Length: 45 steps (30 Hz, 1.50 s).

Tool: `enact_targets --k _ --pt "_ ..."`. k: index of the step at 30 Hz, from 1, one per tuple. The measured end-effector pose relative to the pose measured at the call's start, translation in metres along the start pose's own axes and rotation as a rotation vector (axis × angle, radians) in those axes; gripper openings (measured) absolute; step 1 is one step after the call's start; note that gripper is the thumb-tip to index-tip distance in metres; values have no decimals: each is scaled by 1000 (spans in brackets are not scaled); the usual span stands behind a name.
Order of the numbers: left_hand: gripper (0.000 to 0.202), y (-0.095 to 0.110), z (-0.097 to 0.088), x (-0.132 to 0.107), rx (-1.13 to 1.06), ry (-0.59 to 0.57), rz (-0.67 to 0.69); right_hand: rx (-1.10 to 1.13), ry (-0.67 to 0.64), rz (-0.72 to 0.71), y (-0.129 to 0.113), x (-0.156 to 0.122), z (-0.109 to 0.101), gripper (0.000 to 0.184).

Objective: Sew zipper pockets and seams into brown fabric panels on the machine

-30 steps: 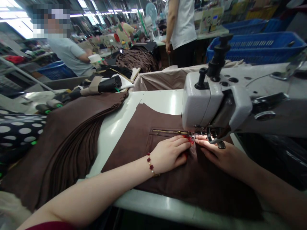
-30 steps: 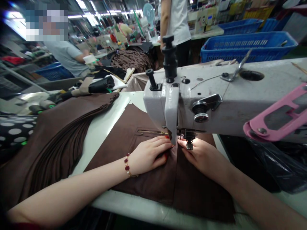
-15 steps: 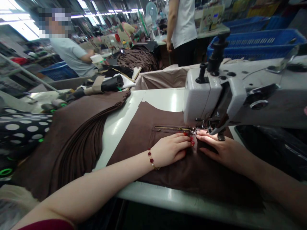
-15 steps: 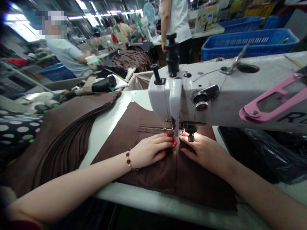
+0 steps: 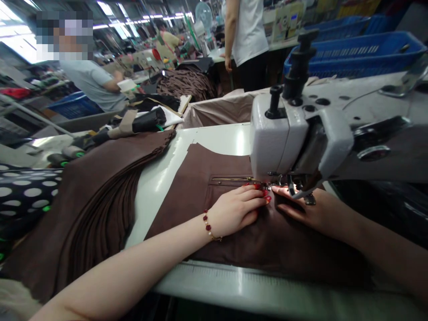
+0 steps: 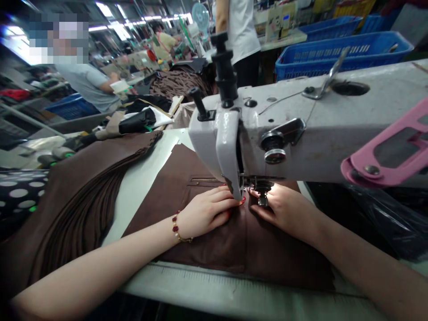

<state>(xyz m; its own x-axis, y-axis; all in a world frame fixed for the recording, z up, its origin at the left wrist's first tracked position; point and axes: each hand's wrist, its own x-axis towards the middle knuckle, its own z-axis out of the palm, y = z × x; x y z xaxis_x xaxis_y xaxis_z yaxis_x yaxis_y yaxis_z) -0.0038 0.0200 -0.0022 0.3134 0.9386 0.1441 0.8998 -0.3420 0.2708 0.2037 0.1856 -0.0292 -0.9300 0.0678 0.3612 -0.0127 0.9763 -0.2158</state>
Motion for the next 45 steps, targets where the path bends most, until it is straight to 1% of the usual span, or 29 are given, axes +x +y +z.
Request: enact_targets --k 2,5,7,11,15,20,23,24,26,29,31,34,37,40,43,45 --pt "32 0 -1 0 12 4 12 3 -8 8 1 1 0 31" --pt "36 2 -1 1 49 -8 51 25 -13 27 -4 0 -5 37" --pt "37 5 -1 1 76 -13 68 30 -15 49 -12 -4 -10 40" --pt "33 8 3 1 61 30 32 76 -45 103 -33 -15 -18 38" --pt "30 8 4 0 -30 70 -3 164 -101 47 -43 -20 -18 41" --pt "29 9 4 1 -102 104 -32 72 -133 32 -44 -13 -13 43" --pt "30 9 4 2 -144 134 -49 -11 -144 56 -49 -6 -11 36" --pt "31 10 3 2 -157 132 -52 -29 -144 65 -50 -5 -10 33" --pt "30 11 0 1 -165 93 -42 -40 -141 73 -53 -5 -10 30" --pt "30 14 -4 -2 -130 8 -19 14 -146 64 -51 -12 -12 35" --pt "31 15 -5 -4 -101 -19 -32 81 -170 36 -48 -19 -14 39" --pt "32 17 -4 -6 -58 -31 -38 111 -199 1 -47 -25 -15 38" --pt "32 23 -3 -8 -5 -44 -29 24 -181 11 -55 -23 -12 36" --pt "31 33 -5 -10 50 -63 -66 -17 -170 21 -60 -21 -12 36" --pt "29 41 -7 -13 112 -45 -122 73 -195 -17 -53 -26 -15 35" --pt "30 46 -7 -15 145 -31 -126 169 -195 -15 -44 -32 -18 33"
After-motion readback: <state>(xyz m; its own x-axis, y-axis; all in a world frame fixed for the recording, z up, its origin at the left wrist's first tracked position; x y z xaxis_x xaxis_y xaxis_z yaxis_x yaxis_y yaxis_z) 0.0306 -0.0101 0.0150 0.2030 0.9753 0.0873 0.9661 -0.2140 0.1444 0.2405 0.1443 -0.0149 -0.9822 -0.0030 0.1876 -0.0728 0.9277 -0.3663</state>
